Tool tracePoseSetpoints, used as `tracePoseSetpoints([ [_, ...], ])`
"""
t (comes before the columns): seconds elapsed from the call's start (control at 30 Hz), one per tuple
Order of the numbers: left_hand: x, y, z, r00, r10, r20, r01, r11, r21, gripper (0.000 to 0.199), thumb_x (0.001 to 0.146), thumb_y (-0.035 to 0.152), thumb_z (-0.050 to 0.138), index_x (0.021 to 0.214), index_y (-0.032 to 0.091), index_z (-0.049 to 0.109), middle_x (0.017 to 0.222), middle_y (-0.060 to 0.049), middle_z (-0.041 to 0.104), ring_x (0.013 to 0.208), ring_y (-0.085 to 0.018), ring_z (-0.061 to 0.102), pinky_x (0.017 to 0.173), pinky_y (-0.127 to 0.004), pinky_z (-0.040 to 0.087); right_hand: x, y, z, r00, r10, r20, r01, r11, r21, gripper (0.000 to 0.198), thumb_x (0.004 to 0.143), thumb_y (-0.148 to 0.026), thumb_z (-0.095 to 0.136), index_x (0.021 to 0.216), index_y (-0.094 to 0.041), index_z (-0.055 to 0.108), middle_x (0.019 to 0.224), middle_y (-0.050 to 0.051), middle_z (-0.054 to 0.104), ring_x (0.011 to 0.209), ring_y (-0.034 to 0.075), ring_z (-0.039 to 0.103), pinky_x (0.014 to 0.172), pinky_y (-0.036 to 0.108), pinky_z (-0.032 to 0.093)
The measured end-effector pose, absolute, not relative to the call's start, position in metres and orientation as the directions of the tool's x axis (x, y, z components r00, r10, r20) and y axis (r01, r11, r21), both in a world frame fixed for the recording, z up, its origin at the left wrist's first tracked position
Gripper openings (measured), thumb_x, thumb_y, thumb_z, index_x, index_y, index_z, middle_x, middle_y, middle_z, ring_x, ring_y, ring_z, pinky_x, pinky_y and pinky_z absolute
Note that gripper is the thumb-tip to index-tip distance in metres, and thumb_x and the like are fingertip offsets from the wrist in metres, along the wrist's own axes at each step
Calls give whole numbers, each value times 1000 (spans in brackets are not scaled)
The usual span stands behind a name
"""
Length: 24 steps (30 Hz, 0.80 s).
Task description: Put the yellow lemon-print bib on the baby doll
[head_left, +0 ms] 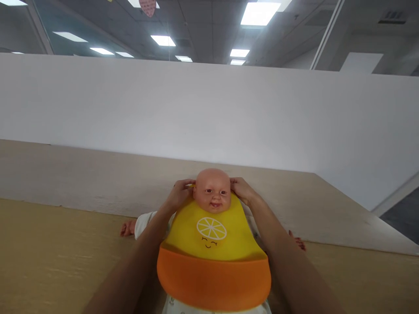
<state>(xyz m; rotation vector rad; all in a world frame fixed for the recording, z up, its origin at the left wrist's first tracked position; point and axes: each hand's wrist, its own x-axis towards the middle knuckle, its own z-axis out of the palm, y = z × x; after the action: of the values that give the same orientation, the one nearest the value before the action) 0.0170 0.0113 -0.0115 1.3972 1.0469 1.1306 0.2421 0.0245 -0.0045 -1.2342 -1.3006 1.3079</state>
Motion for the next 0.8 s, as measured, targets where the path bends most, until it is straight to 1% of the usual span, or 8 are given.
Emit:
tracePoseSetpoints([
  [0.07,16,14,-12,170,977,130,85,-146,986,34,55,26,54,81,14,72,63,0,68,59,-15,56,56,-24,41,242,27,-4,-106,992,-69,78,-61,-995,15,53,-12,58,64,-13,69,61,3,66,60,17,59,60,27,48],
  [0.2,13,16,-11,157,974,165,193,-194,962,31,56,28,53,75,14,73,68,-1,70,67,-17,59,62,-24,43,239,27,-2,-39,999,-23,183,-16,-983,19,52,-11,51,60,-13,68,55,0,61,57,15,54,58,25,44],
  [0.3,12,14,-6,151,977,149,198,-177,964,29,58,31,53,72,15,72,68,0,69,68,-18,59,62,-24,42,237,26,2,-30,999,-13,220,-6,-976,18,53,-12,50,60,-13,67,54,-1,59,56,14,52,56,24,41],
  [0.4,12,11,-2,150,977,151,212,-182,960,26,62,33,53,67,16,71,62,1,66,67,-17,58,62,-24,42,237,24,8,-43,998,-42,199,-33,-979,13,54,-16,51,59,-14,63,51,-2,56,52,12,47,52,22,36],
  [0.53,13,7,4,155,980,126,171,-152,973,28,68,39,55,60,15,66,58,0,63,63,-16,57,60,-24,41,236,16,18,-80,995,-59,184,-43,-982,7,54,-22,49,51,-16,52,43,-4,44,44,8,35,44,21,24],
  [0.63,14,5,9,141,989,41,58,-49,997,38,69,50,58,72,14,69,61,-3,66,63,-18,60,59,-27,44,234,12,25,-79,995,-54,194,-37,-980,7,53,-23,46,51,-17,46,42,-5,39,42,7,29,42,21,17],
  [0.7,14,5,11,150,988,-36,-14,39,999,50,68,58,59,84,12,70,65,-6,69,63,-21,62,60,-30,46,234,11,27,-81,995,-52,194,-36,-980,6,54,-23,45,53,-17,46,43,-5,38,42,6,27,42,22,15],
  [0.8,13,7,8,172,979,-105,-62,117,991,66,66,69,58,93,11,70,74,-11,72,68,-24,65,64,-34,49,234,13,23,-72,996,-60,194,-45,-980,6,54,-23,45,53,-17,46,43,-5,37,41,6,26,42,22,13],
])
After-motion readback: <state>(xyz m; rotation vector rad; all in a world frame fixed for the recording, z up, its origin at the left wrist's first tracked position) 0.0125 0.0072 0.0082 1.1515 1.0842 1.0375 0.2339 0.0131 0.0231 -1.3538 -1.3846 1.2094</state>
